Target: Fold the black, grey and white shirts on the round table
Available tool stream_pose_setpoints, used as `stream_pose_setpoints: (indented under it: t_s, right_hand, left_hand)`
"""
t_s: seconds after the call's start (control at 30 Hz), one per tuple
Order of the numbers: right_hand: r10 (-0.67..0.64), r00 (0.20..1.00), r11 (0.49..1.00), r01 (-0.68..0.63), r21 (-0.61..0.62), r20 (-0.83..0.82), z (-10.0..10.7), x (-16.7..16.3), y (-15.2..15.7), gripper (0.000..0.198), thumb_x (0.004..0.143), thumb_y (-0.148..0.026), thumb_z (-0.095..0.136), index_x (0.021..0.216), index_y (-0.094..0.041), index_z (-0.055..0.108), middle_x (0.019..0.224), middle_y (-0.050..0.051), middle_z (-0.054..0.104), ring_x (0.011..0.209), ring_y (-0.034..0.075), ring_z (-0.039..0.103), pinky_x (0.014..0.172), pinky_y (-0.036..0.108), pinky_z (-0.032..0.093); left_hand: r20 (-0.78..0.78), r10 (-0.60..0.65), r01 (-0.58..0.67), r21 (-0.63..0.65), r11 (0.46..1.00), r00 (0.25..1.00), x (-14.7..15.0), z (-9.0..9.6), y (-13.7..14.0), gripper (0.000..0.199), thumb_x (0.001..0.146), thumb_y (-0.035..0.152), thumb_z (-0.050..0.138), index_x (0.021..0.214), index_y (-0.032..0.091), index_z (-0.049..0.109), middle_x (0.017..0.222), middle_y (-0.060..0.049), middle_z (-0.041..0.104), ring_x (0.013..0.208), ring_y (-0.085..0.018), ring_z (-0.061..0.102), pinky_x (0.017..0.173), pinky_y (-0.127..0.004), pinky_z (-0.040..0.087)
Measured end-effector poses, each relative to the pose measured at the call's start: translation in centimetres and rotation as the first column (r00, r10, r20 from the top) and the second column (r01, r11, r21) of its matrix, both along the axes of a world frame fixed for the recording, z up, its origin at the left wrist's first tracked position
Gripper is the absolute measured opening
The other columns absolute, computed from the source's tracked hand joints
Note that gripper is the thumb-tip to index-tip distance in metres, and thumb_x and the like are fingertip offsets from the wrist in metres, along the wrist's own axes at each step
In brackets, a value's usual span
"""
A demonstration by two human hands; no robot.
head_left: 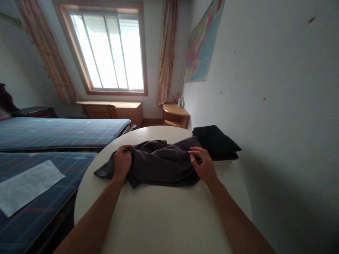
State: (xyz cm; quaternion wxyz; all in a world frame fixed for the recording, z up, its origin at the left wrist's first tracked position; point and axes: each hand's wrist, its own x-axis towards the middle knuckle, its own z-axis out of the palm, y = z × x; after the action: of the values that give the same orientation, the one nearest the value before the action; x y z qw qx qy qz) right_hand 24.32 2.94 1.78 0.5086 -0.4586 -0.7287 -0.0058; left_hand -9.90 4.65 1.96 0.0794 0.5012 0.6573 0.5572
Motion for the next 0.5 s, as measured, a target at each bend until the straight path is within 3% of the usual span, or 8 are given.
stream_pose_setpoints:
  t_s: [0.1, 0.2, 0.3, 0.4, 0.5]
  right_hand:
    - [0.309, 0.934, 0.947, -0.283, -0.155, 0.182, 0.4, -1.6, -1.3, 0.019, 0.088, -0.033, 0.064, 0.104, -0.026, 0.070, 0.109, 0.006, 0.069, 0.108, 0.023, 0.062, 0.101, 0.040, 0.048]
    - [0.491, 0.806, 0.857, -0.378, -0.350, 0.332, -0.1, -2.9, -1.9, 0.037, 0.074, -0.038, 0.081, 0.107, -0.025, 0.071, 0.111, 0.006, 0.070, 0.109, 0.024, 0.061, 0.100, 0.039, 0.048]
    - [0.489, 0.763, 0.850, -0.310, -0.426, 0.422, -0.8, -3.4, -1.7, 0.025, 0.077, -0.032, 0.078, 0.100, -0.023, 0.074, 0.114, 0.007, 0.070, 0.110, 0.025, 0.061, 0.097, 0.038, 0.047]
    - [0.429, 0.772, 0.872, -0.218, -0.439, 0.468, -0.4, -3.3, -1.7, 0.013, 0.088, -0.023, 0.064, 0.097, -0.021, 0.073, 0.102, 0.007, 0.074, 0.097, 0.023, 0.066, 0.087, 0.034, 0.049]
    - [0.387, 0.803, 0.864, -0.144, -0.482, 0.453, 1.3, -3.3, -2.9, 0.016, 0.087, -0.026, 0.063, 0.098, -0.022, 0.073, 0.083, 0.004, 0.074, 0.074, 0.020, 0.068, 0.068, 0.028, 0.046]
  left_hand:
    - [-0.049, -0.034, 0.035, 0.010, 0.999, 0.998, 0.2, 0.1, 0.0, 0.030, 0.073, 0.022, 0.045, 0.088, 0.022, 0.071, 0.089, -0.005, 0.074, 0.080, -0.023, 0.067, 0.081, -0.032, 0.051]
    - [-0.049, -0.064, 0.065, 0.006, 0.998, 0.997, 0.1, -0.1, 0.2, 0.027, 0.071, 0.024, 0.046, 0.082, 0.022, 0.070, 0.086, -0.005, 0.074, 0.083, -0.024, 0.067, 0.084, -0.033, 0.050]
    - [0.017, -0.078, 0.078, -0.009, 0.997, 0.997, 0.0, 0.0, 0.3, 0.024, 0.070, 0.026, 0.044, 0.073, 0.021, 0.067, 0.077, -0.004, 0.071, 0.081, -0.024, 0.066, 0.080, -0.033, 0.050]
    - [0.166, -0.163, 0.162, 0.018, 0.987, 0.973, 0.1, 0.3, -0.1, 0.025, 0.074, 0.032, 0.042, 0.066, 0.021, 0.063, 0.064, -0.003, 0.064, 0.068, -0.021, 0.062, 0.066, -0.030, 0.048]
    - [0.434, -0.378, 0.421, -0.003, 0.907, 0.817, 0.3, 0.7, -0.7, 0.041, 0.080, 0.051, 0.044, 0.078, 0.017, 0.067, 0.055, 0.000, 0.058, 0.046, -0.015, 0.050, 0.046, -0.025, 0.038]
